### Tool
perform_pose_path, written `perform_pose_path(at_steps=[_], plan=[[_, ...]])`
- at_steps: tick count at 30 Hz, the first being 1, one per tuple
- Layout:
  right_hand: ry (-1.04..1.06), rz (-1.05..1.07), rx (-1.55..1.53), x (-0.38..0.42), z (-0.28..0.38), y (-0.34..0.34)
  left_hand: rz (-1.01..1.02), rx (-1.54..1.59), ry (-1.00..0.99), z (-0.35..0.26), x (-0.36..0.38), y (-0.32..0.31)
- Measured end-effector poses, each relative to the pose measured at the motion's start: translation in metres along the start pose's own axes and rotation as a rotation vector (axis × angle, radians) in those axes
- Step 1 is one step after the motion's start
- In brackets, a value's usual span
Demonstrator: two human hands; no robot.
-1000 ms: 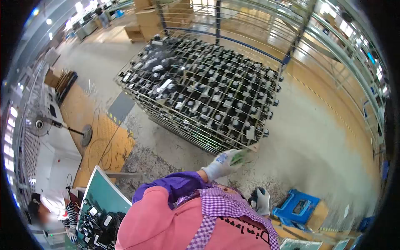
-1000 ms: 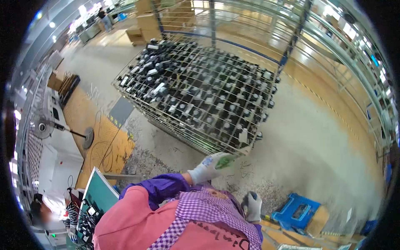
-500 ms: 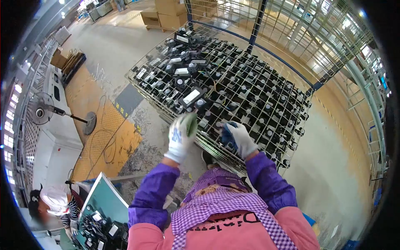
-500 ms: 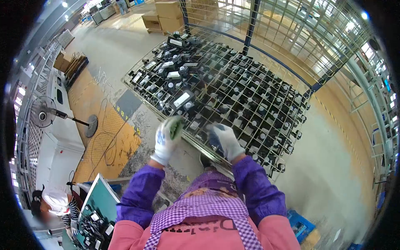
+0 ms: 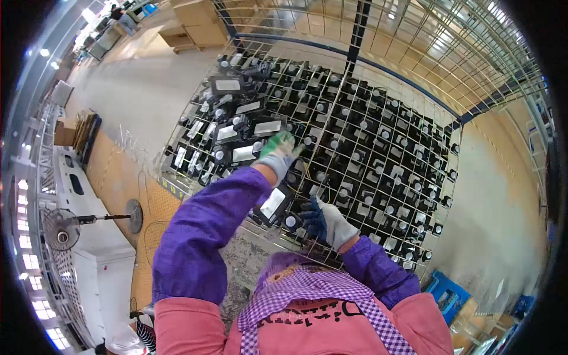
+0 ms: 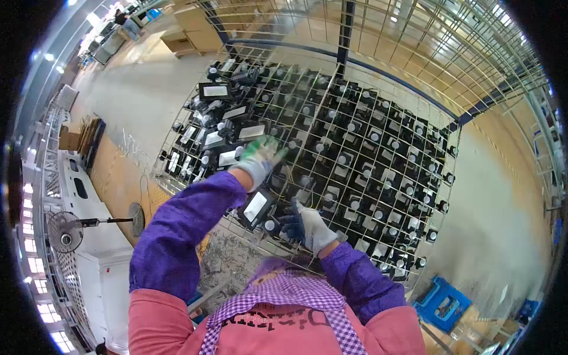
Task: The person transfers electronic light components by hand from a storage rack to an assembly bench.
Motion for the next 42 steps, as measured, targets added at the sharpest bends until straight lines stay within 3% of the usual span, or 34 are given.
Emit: perform_pose_path(at_steps=[2, 5, 7, 9, 10, 12, 16, 18, 20, 23, 25, 26, 27, 29, 32, 34, 36, 38, 39, 40, 42], plan=[[0.027, -0.106, -0.003, -0.014, -0.009, 0.009, 0.046, 0.063, -0.054, 0.016, -0.008, -0.003], [0.021, -0.261, 0.02, -0.02, -0.01, 0.005, -0.169, 0.047, -0.07, 0.028, -0.019, -0.035], [0.055, -0.315, -0.022, -0.023, -0.012, 0.005, -0.127, -0.22, -0.101, 0.034, 0.006, 0.004], [0.102, -0.369, -0.075, -0.027, -0.014, 0.001, -0.012, -0.302, -0.203, 0.04, 0.008, -0.01], [0.22, -0.353, -0.109, -0.023, -0.01, -0.006, -0.063, -0.221, -0.234, 0.043, 0.009, -0.026], [0.179, -0.417, -0.083, -0.022, -0.017, -0.002, -0.153, -0.095, -0.284, 0.052, 0.012, -0.053], [0.243, -0.528, -0.106, -0.024, -0.016, -0.008, -0.345, -0.013, -0.344, 0.076, 0.054, -0.018], [0.246, -0.574, -0.045, -0.016, -0.013, -0.015, -0.324, 0.173, -0.25, 0.109, 0.074, -0.001], [0.271, -0.771, 0.221, -0.016, -0.007, -0.026, -0.313, 0.33, -0.192, 0.139, 0.088, 0.0], [0.362, -0.973, 0.707, -0.042, -0.015, 0.009, -0.597, 0.52, -0.297, 0.172, 0.105, -0.013], [0.362, -1.0, 0.57, -0.032, -0.016, -0.015, -0.593, 0.728, -0.297, 0.196, 0.109, -0.014], [0.368, -1.003, 0.422, -0.032, -0.018, -0.02, -0.698, 0.924, -0.284, 0.203, 0.11, -0.022], [0.344, -1.045, 0.452, -0.039, -0.025, -0.004, -0.736, 0.993, -0.267, 0.213, 0.11, -0.033], [0.346, -1.216, 0.64, -0.024, -0.025, -0.04, -0.77, 1.247, -0.242, 0.225, 0.093, -0.084], [0.666, -1.096, 0.438, -0.029, -0.034, -0.056, -0.975, 1.083, -0.352, 0.23, 0.096, -0.082], [0.965, -1.005, 1.175, -0.013, -0.018, -0.116, -0.837, 1.201, -0.327, 0.234, 0.073, -0.113], [1.091, -0.734, 1.411, -0.02, -0.012, -0.143, -0.84, 1.486, -0.452, 0.231, 0.078, -0.095], [0.804, -0.407, 0.752, -0.04, -0.001, -0.149, -0.383, 1.529, -0.384, 0.229, 0.093, -0.044], [0.665, -0.348, 0.427, -0.048, 0.002, -0.153, -0.155, 1.532, -0.33, 0.226, 0.1, -0.035], [0.661, -0.389, 0.422, -0.052, 0.009, -0.167, -0.307, 1.481, -0.432, 0.218, 0.096, -0.041], [0.691, -0.492, 0.362, -0.049, 0.02, -0.177, -0.489, 1.104, -0.439, 0.208, 0.094, -0.04]])
Point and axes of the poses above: each hand's wrist, its own x-axis away from the middle knuckle, its own y-axis out of the back of the hand, z = x × y, the point moved 3 cm from there along -x, towards the middle knuckle, and after that the axes turned 4 degrees about x, right-handed, at the moved point
